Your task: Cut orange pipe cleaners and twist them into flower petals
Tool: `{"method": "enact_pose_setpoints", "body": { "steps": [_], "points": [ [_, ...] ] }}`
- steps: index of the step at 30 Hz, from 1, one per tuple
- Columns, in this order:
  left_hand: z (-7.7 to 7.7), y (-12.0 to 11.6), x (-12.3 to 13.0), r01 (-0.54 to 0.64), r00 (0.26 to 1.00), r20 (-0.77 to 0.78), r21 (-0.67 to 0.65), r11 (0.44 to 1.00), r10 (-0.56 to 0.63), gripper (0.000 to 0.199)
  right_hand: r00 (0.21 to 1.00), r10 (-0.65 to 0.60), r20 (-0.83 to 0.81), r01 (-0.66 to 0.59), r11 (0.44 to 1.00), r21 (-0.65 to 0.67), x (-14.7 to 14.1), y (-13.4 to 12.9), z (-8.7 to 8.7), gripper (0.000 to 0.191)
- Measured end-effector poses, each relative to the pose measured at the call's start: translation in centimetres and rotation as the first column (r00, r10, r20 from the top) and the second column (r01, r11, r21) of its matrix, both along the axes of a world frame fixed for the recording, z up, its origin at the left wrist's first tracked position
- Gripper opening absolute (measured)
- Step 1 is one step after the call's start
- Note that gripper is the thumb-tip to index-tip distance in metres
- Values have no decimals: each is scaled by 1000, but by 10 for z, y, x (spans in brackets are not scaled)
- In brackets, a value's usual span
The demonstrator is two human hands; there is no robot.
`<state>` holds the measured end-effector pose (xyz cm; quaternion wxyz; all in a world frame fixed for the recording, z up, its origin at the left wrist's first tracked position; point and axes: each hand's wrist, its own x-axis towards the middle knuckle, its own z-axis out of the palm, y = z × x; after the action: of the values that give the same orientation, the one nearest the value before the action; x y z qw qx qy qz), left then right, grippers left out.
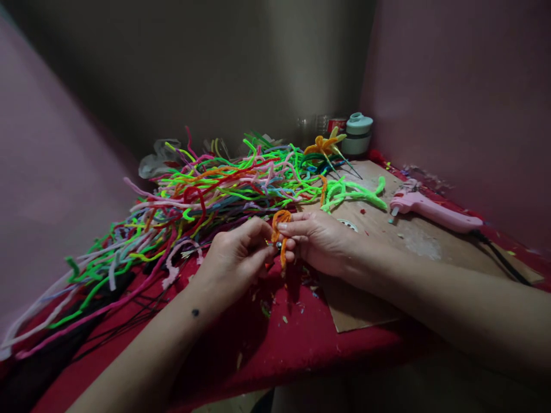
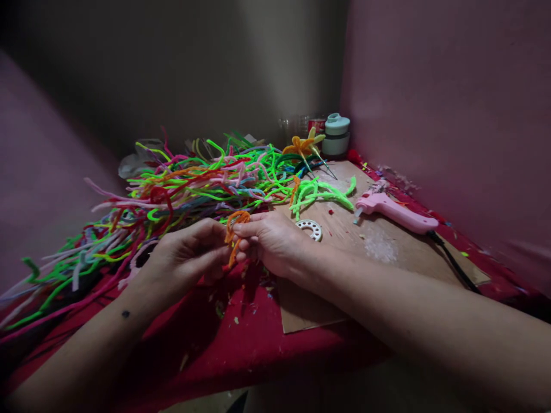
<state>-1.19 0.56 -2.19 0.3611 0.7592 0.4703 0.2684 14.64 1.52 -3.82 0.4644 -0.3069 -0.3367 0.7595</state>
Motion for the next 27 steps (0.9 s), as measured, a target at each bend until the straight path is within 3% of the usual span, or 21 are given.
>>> {"method": "enact_pose_setpoints", "body": {
  "steps": [5, 7, 9, 12, 17, 22, 27],
  "points": [
    [9, -2, -3, -35, 999, 25, -84, 996, 37, 8, 999, -46, 7, 46, 999, 15, 2, -1, 5, 15],
    [13, -2, -5, -58, 998, 27, -175, 983, 64, 7, 998, -47, 39, 45, 998, 33, 3, -1, 5, 14],
    [16, -1, -6, -9, 998, 58, -320, 947, 30, 8, 998, -35, 59, 31, 997, 64, 3, 0, 4, 9],
    [14, 1, -5, 135, 974, 223, -468, 874, -31, 16, 998, -38, 56, 32, 993, 113, 3, 0, 0, 4],
    [7, 1, 0, 158, 923, 381, -488, 858, 47, 16, 994, -42, 100, 26, 989, 148, 3, 1, -3, 6],
    [4, 1, 0, 196, 905, 423, -518, 833, 50, 15, 993, -35, 116, 16, 987, 160, 4, 1, -2, 6],
    [3, 2, -5, 192, 913, 407, -495, 847, 30, 16, 993, -47, 106, 29, 986, 163, 4, 0, 0, 4]
  ]
}}
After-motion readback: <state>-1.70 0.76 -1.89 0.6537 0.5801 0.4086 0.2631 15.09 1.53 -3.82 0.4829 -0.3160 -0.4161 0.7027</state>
